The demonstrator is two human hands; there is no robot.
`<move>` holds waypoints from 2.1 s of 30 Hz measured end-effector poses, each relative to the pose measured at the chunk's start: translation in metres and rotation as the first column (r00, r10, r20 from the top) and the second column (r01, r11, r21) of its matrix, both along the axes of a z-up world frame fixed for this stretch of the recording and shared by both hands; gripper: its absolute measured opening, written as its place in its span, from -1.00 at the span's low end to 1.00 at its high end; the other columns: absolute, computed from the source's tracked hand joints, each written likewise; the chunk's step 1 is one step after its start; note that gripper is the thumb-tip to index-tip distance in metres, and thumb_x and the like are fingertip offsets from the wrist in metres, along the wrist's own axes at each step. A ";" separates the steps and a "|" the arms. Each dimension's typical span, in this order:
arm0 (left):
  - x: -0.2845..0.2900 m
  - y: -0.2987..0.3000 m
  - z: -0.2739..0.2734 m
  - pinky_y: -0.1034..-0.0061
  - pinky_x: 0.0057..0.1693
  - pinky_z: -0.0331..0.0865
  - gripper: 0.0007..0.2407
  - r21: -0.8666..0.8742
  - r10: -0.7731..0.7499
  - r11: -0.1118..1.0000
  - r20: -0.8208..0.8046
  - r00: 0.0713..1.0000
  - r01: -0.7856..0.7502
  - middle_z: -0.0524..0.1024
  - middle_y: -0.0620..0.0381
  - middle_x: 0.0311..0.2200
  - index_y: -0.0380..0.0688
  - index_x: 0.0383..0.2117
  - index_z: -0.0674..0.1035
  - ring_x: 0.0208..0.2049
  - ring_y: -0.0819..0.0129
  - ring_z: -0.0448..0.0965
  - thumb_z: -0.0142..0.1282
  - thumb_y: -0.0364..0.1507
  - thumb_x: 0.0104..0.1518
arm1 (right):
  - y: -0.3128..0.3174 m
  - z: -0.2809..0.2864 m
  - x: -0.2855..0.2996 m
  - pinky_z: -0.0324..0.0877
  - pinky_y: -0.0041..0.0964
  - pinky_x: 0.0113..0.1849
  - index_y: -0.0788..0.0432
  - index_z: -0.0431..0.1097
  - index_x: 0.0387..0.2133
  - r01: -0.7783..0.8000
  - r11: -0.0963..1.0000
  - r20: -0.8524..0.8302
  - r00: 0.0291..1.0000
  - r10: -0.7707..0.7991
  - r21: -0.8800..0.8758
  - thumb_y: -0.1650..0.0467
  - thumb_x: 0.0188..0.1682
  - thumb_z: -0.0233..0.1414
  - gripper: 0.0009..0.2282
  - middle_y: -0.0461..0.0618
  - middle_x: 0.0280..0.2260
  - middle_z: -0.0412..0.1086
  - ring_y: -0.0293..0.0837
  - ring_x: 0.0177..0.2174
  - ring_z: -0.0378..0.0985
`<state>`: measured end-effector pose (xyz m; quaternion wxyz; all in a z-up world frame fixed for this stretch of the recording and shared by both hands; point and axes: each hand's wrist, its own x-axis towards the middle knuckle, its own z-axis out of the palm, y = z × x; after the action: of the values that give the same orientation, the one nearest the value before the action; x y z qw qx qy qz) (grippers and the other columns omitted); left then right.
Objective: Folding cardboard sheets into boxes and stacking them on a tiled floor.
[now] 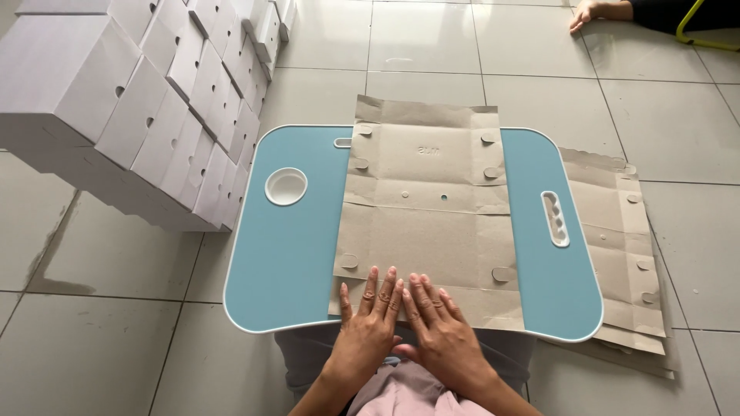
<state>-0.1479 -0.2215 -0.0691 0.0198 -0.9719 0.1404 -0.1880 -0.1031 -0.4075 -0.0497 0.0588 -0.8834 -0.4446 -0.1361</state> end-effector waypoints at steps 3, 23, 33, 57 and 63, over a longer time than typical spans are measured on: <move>0.000 -0.002 -0.004 -0.49 0.27 -0.53 -0.06 -0.022 0.013 1.000 -0.002 1.000 -0.013 -0.19 -0.16 0.47 -0.22 0.36 0.08 0.49 -0.21 -0.44 0.23 -0.09 -0.24 | -0.001 0.002 0.002 -0.24 -0.07 0.32 0.23 -0.03 0.36 -0.002 1.000 0.020 1.000 0.002 0.006 -0.15 -0.08 -0.05 -0.10 0.22 0.40 -0.11 0.05 0.39 -0.18; -0.020 0.038 0.034 0.19 0.38 0.06 -0.45 -0.265 0.058 0.962 -0.029 0.998 -0.064 0.24 -0.07 0.33 -0.24 0.22 0.39 0.39 0.04 0.13 0.16 -0.46 -0.01 | -0.098 -0.014 0.013 0.13 -0.08 0.23 0.06 0.34 0.14 0.194 0.945 -0.033 0.981 -0.192 0.265 0.33 -0.26 0.22 -0.42 -0.06 0.29 0.23 -0.08 0.29 0.20; -0.023 0.042 0.039 0.16 0.34 0.16 -0.45 -0.329 0.039 0.943 -0.047 0.998 -0.053 0.36 -0.04 0.26 -0.20 0.14 0.47 0.34 0.02 0.22 0.27 -0.50 -0.12 | -0.108 -0.017 0.017 0.02 0.11 0.31 -0.15 0.40 0.11 0.201 0.931 -0.147 0.976 -0.163 0.306 0.37 -0.24 0.20 -0.47 0.07 0.32 0.17 0.10 0.35 0.07; 0.018 0.048 0.036 0.31 0.12 0.38 -0.29 -0.485 0.368 0.831 0.111 0.923 -0.273 0.44 0.01 -0.02 -0.13 0.26 0.32 -0.05 0.21 0.46 0.44 -0.39 -0.10 | -0.093 0.044 0.066 0.28 -0.43 -0.59 0.18 0.60 -0.24 0.537 0.635 -0.465 0.834 -0.299 0.555 0.40 -0.07 0.20 -0.83 -0.06 -0.46 0.57 -0.28 -0.66 0.38; 0.028 0.019 0.024 -0.31 0.36 -0.36 -0.56 -0.349 0.141 0.932 0.109 0.984 -0.094 0.23 -0.05 0.35 -0.01 0.08 0.54 0.39 0.07 0.09 0.25 -0.42 -0.01 | -0.088 0.028 0.077 0.41 -0.33 -0.39 0.19 0.61 -0.22 0.474 0.744 -0.215 0.880 -0.424 0.471 0.40 -0.07 0.23 -0.82 -0.07 -0.43 0.40 -0.19 -0.44 0.40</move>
<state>-0.1198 -0.2025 -0.0455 -0.1292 -0.9525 0.0454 -0.2722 -0.0259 -0.4957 -0.0221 0.2766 -0.9218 -0.1633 -0.2172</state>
